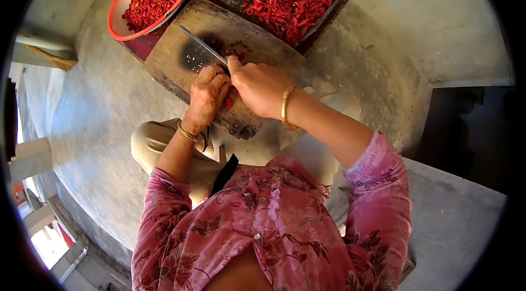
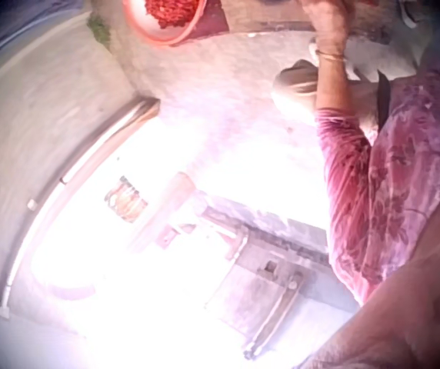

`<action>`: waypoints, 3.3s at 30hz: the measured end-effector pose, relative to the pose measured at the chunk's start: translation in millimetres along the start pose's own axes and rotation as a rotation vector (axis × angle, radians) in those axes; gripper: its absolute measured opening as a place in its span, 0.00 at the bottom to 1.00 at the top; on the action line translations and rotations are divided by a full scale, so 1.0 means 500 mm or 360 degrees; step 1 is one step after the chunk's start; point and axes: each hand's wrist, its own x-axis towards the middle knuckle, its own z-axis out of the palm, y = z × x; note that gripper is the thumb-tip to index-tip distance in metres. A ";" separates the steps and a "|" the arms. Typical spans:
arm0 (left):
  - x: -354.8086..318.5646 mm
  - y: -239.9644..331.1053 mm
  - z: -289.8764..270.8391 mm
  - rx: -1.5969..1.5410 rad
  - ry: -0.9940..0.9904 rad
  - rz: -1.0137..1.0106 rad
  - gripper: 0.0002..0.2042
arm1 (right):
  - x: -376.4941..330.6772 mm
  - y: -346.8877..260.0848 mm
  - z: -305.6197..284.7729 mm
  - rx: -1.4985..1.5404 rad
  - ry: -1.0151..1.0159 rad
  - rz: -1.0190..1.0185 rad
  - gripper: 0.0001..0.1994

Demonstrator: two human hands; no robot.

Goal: The person sits on a low stool and uses a large cleaver to chop red chilies on a wooden cutting board. They repeatedly pick up chilies, remove stems, chop them into small pieces, and transfer the chopped pieces into a white bowl.

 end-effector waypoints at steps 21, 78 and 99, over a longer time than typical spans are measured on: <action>-0.002 0.085 0.043 0.0798 -0.0111 -0.0266 0.16 | 0.021 0.017 0.013 0.0151 0.0235 -0.0102 0.12; -0.037 0.005 -0.007 0.0040 0.0103 -0.0144 0.07 | -0.056 0.035 -0.012 0.0107 0.0209 -0.0225 0.33; -0.034 0.013 -0.011 -0.0073 0.0015 -0.0176 0.08 | -0.008 -0.017 -0.016 -0.0017 -0.0144 0.0019 0.33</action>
